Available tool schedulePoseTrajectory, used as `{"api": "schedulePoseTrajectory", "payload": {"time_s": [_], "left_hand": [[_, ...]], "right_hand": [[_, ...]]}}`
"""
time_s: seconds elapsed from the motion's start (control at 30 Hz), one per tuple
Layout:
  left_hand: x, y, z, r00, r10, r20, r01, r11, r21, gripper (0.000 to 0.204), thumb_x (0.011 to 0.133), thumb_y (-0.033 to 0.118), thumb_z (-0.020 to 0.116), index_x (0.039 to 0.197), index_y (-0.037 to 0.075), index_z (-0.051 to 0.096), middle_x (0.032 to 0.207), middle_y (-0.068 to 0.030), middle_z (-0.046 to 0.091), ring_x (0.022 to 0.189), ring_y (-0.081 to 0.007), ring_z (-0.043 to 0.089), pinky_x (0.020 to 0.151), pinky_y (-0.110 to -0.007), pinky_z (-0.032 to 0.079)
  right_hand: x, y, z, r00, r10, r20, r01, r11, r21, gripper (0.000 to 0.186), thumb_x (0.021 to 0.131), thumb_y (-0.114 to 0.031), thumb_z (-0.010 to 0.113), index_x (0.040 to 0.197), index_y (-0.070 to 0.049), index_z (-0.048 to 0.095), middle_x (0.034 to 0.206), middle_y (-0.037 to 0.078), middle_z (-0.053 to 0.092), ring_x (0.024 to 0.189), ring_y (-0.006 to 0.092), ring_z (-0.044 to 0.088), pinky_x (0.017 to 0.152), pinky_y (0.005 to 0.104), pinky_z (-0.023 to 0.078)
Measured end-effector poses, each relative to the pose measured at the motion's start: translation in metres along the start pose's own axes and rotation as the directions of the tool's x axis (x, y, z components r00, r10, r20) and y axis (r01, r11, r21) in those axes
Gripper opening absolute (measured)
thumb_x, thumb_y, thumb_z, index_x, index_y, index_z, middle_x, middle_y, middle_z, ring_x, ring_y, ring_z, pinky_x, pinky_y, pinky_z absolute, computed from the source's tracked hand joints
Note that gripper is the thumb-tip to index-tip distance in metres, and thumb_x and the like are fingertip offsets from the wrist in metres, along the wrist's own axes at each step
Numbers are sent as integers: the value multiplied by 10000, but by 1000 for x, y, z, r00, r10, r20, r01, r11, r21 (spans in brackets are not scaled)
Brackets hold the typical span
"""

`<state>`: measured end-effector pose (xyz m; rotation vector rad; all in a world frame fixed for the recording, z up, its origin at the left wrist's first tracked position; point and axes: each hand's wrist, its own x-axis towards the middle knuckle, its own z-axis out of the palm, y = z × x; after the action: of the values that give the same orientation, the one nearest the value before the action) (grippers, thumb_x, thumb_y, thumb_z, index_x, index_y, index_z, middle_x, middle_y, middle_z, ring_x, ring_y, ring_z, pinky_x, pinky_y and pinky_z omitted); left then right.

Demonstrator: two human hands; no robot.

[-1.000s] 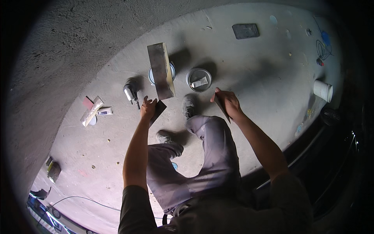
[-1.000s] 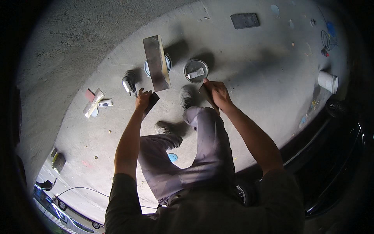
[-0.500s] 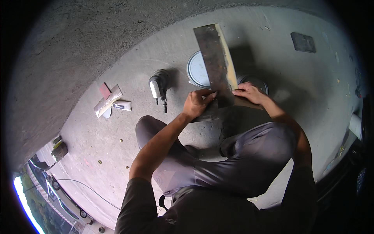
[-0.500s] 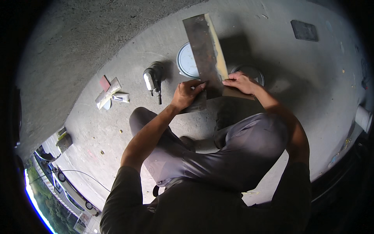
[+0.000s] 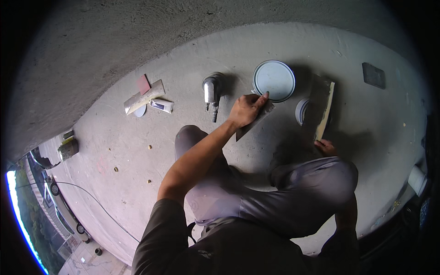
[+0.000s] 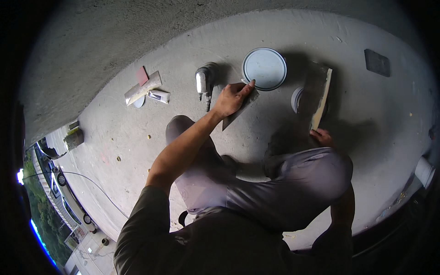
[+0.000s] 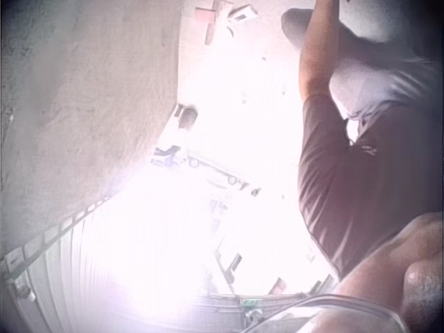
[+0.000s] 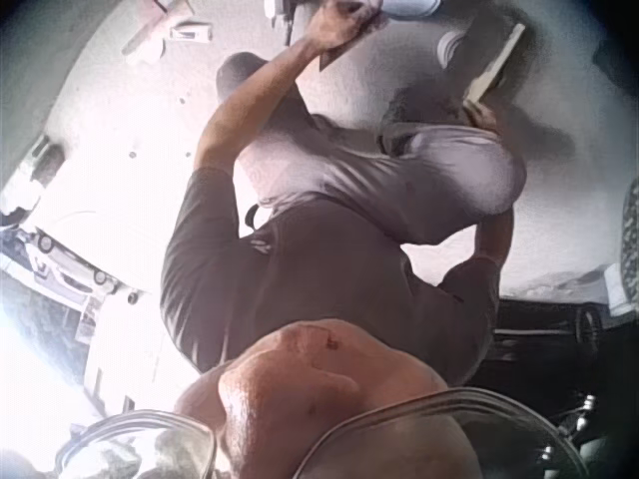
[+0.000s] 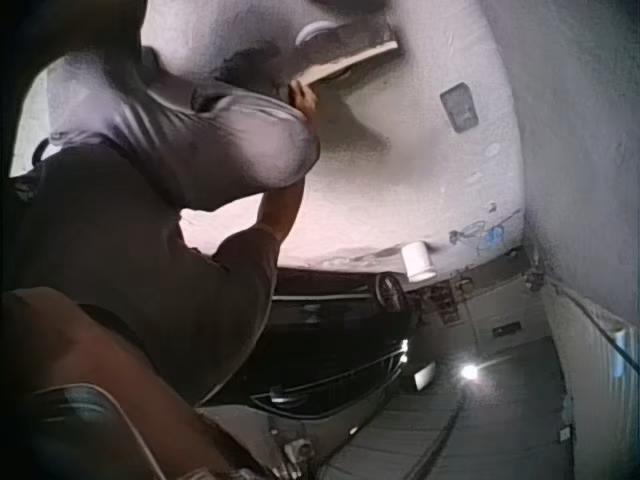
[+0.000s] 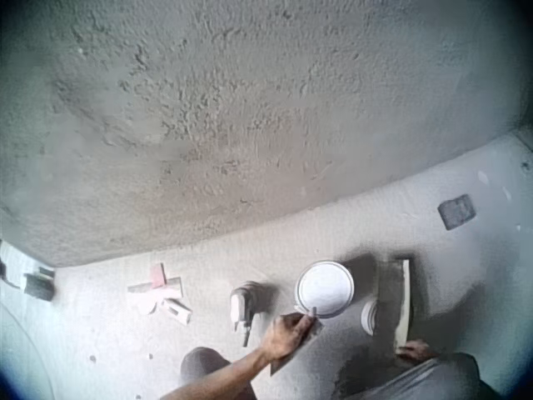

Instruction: The person mixes yellow body filler with a hardener, then uses a metal spreader to apply the filler to a damaged area on a car hood and later to a detached front bumper. The person smooths the filler with the spreader and a sanding block, then walks to another part of the garage to continue working on the bumper.

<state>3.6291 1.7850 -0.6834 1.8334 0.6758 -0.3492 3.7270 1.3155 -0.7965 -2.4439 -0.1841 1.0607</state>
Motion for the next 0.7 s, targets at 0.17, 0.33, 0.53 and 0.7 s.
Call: {"api": "schedulePoseTrajectory", "payload": {"time_s": [0.17, 0.33, 0.53, 0.7], "left_hand": [[3, -17, -21, 982, 13, 190, 57, 931, -360, 580, 1040, 471, 626, 1287, -53, 641, 1108, -85, 685, 1042, -160, 599, 979, -278, 445], [-6, -13, -22, 977, 188, 96, -100, 815, -571, 740, 957, 96, 746, 1573, 15, 344, 1227, -181, 699, 1112, -217, 660, 982, -312, 502], [39, 4, -6, 821, 567, -64, -560, 822, 102, 742, 969, 68, 686, 1603, 111, 302, 1270, -268, 678, 1092, -354, 720, 938, -415, 589], [82, 23, 9, 743, 661, -109, -526, 676, 516, 733, 936, 224, 733, 1573, 117, 388, 1406, -289, 586, 1283, -453, 591, 1065, -458, 500]], "right_hand": [[12, 0, 26, 997, -74, -24, 73, 997, -24, 543, 904, -571, 750, 1059, -51, 786, 917, 121, 773, 847, 206, 725, 762, 366, 535], [12, -21, 17, 999, -26, 42, 20, 990, 137, 412, 955, -422, 756, 1114, -42, 761, 993, 115, 780, 868, 141, 704, 772, 310, 533], [-12, -60, -8, 979, -201, 29, 166, 873, 459, 315, 1022, -302, 690, 1084, 4, 729, 937, 69, 742, 863, 85, 627, 799, 296, 503], [-35, -129, -54, 902, -377, -213, 428, 849, 311, 286, 1007, -278, 702, 1028, 5, 736, 768, 65, 680, 734, 83, 569, 699, 296, 477]]}}
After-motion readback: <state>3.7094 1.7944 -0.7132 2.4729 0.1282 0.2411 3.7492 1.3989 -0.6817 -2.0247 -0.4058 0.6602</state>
